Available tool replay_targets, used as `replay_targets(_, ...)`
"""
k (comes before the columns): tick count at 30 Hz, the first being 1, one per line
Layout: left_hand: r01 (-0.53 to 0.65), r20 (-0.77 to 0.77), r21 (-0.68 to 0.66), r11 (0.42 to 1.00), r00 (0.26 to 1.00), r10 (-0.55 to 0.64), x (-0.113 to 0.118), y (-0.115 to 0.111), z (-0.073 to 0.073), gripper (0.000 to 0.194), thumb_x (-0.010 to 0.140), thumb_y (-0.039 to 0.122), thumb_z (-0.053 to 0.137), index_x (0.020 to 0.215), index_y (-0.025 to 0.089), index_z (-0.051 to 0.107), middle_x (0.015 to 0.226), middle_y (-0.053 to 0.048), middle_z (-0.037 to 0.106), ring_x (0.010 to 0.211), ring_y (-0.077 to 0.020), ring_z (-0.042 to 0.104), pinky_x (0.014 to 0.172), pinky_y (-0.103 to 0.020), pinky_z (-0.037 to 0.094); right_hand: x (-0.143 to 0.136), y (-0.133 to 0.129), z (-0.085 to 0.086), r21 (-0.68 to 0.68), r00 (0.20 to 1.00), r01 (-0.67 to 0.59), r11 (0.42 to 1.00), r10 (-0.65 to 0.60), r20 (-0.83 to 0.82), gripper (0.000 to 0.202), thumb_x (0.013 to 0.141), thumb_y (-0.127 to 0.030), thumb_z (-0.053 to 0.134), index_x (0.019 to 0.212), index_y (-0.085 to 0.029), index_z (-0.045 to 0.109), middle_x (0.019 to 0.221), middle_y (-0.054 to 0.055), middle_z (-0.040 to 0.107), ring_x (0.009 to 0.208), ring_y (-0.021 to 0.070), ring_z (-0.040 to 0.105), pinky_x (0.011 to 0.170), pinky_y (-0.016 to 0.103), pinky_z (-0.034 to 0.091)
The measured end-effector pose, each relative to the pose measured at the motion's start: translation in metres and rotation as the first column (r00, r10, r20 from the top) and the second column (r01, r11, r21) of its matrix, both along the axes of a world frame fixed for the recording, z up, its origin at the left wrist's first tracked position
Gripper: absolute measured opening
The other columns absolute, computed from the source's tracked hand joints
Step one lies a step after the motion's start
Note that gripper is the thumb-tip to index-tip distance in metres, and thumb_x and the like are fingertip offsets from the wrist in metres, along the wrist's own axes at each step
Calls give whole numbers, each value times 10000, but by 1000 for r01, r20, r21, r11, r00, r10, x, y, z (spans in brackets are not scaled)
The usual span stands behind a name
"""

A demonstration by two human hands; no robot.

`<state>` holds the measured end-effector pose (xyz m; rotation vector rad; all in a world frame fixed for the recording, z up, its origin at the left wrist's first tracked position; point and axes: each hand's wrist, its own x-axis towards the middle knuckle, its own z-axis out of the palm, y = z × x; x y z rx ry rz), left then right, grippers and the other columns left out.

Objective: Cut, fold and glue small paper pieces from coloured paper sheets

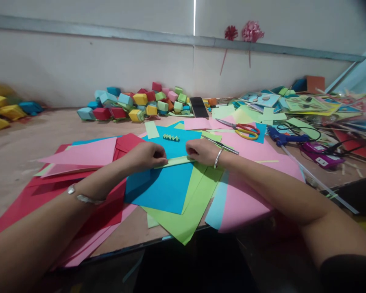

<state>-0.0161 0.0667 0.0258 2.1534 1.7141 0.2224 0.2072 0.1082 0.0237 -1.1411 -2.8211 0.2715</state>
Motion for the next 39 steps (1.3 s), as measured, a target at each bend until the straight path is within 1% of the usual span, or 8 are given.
replay_targets(9,-31,-51,15,999,998,31,7,-4,3,202,700,364,594,727,174,657,639,-5,635,606,-165,557,567,-253,356,0,0,4,-35,997,33,999,-30,69,104,891,-142,573,942,-164,661,946,51,684,754,141,507,594,245,269)
replay_targets(12,-26,-63,97,995,997,33,8,-5,2,208,687,355,630,780,179,692,707,-14,643,638,-170,565,582,-253,369,-1,-2,6,-15,994,36,999,-35,99,120,888,-131,577,955,-165,670,984,60,690,787,148,532,598,249,273)
replay_targets(14,57,-40,204,977,998,-50,9,-6,0,214,690,342,641,812,185,720,802,-35,656,691,-174,578,624,-256,399,-1,-4,10,16,989,30,999,-32,141,149,879,-108,574,963,-165,682,1017,71,691,813,156,551,600,258,275)
replay_targets(16,204,-6,262,943,978,-209,11,-8,-3,218,760,319,580,827,190,742,874,-58,661,734,-170,590,667,-258,426,-1,-7,14,73,984,-1,997,-11,177,164,878,-103,572,960,-167,699,1040,82,689,855,172,564,604,271,279)
replay_targets(20,386,5,238,891,917,-398,10,-10,-7,342,874,253,430,872,190,766,898,-79,684,753,-163,615,688,-259,446,-5,-19,20,223,956,-142,964,75,284,180,933,-153,542,980,-162,715,1087,116,673,975,218,565,640,298,297)
replay_targets(26,393,-71,244,886,919,-388,7,-10,-5,337,835,186,463,885,230,793,917,-53,721,762,-153,632,691,-242,434,-14,-53,18,227,903,-226,947,117,413,338,1028,-201,347,1189,-160,643,1027,134,682,917,218,614,684,330,331)
replay_targets(32,398,-220,218,891,910,-352,13,-18,1,371,842,154,462,933,258,807,929,-50,729,749,-161,635,644,-256,377,-17,-76,18,179,846,-154,972,36,531,264,915,-79,462,931,-119,723,1016,183,695,956,284,621,714,380,352)
replay_targets(39,432,-219,186,882,894,-392,10,-17,5,364,823,158,466,924,255,802,979,-43,752,785,-168,659,693,-256,425,-20,-72,16,152,797,-94,984,-17,604,283,870,-56,486,953,-150,740,1001,193,715,915,294,645,699,397,383)
